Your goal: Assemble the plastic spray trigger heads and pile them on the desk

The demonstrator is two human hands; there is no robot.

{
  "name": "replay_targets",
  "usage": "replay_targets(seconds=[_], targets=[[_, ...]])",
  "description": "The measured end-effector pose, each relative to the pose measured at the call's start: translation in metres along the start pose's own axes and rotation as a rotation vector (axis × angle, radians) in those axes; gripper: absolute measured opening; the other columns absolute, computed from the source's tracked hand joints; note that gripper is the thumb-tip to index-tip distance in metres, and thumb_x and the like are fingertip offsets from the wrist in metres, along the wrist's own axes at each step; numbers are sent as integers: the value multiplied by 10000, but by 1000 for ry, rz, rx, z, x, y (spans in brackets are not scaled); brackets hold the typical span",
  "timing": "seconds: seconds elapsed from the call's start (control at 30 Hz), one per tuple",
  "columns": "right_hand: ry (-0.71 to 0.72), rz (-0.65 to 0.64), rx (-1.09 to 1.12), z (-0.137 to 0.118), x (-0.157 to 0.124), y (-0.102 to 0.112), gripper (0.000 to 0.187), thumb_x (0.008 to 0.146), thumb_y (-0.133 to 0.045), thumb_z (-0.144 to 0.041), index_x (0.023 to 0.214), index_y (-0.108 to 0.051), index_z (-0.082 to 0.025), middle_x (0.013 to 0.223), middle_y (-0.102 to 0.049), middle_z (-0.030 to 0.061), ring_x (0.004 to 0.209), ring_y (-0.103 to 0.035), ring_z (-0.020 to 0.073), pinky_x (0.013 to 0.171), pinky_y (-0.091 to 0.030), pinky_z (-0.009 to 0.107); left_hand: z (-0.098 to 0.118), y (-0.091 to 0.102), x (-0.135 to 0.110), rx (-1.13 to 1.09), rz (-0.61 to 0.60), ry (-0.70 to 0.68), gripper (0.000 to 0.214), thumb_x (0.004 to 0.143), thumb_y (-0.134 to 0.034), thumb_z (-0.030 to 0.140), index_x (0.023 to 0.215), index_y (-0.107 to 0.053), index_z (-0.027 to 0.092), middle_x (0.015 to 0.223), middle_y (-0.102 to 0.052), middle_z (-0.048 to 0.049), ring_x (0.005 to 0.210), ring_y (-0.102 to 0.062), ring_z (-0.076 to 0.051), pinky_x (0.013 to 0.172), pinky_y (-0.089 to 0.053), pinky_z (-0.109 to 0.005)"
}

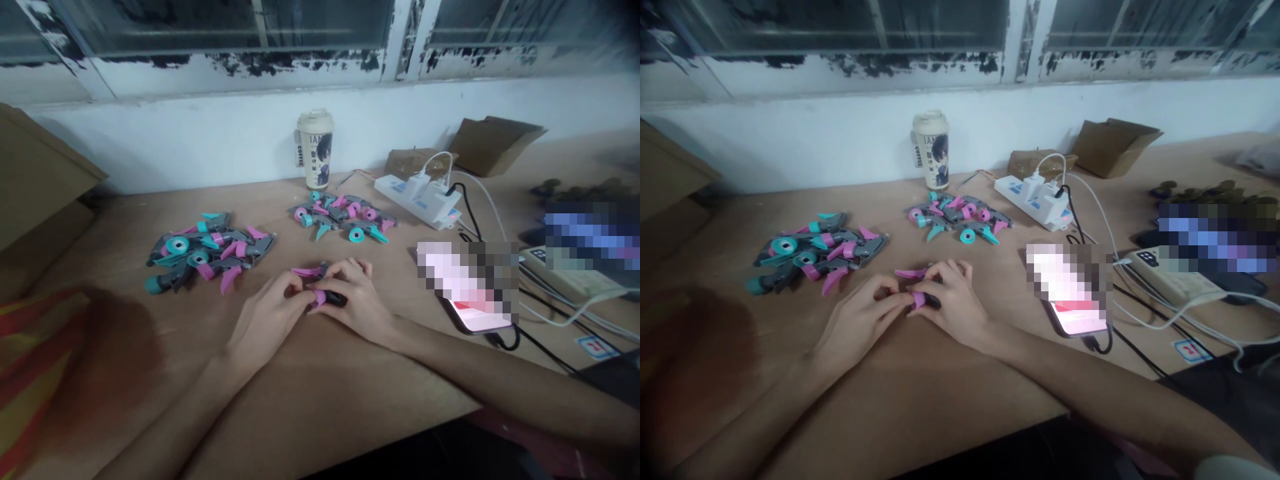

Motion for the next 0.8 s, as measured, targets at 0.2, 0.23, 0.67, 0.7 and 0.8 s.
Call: replay_targets(seconds=[0.2,0.23,0.67,0.7,0.8], targets=[[2,4,15,-4,1,1,283,793,-600,-488,947,-680,-265,938,-575,30,958,-517,172,908,-260,372,-1,3,5,-67,-7,105,207,882,-454,288,831,-649,239,775,-567,10,685,-532,-122,588,-400,-230],[4,5,20,-4,1,2,290,791,-599,-494,952,-678,-267,939,-577,29,963,-519,171,909,-260,371,-2,3,4,-63,16,86,207,884,-452,284,836,-649,240,769,-563,8,681,-532,-122,590,-406,-230],[-151,115,146,13,10,18,347,685,-705,-483,957,-651,-275,956,-662,3,966,-586,195,946,-304,415,1,20,-15,130,451,-193,208,803,-608,108,972,-584,228,911,-561,-26,837,-573,-149,745,-493,-290],[-124,108,153,7,9,18,349,679,-714,-474,957,-649,-273,950,-665,-1,958,-593,188,956,-297,413,2,20,-14,118,464,-195,202,799,-613,108,961,-582,225,900,-570,-23,821,-576,-146,738,-495,-292],[-72,85,137,-2,7,17,329,675,-730,-446,942,-652,-271,949,-668,-8,949,-602,174,955,-296,395,9,21,-14,89,484,-214,166,790,-623,105,912,-590,214,858,-590,-17,765,-574,-139,690,-490,-285]])
Point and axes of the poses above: each hand's wrist, its own x-axis towards the middle knuckle, its own y-axis out of the back of the hand, z = x × y, the point moved 4 cm from there along x, towards the middle knuckle
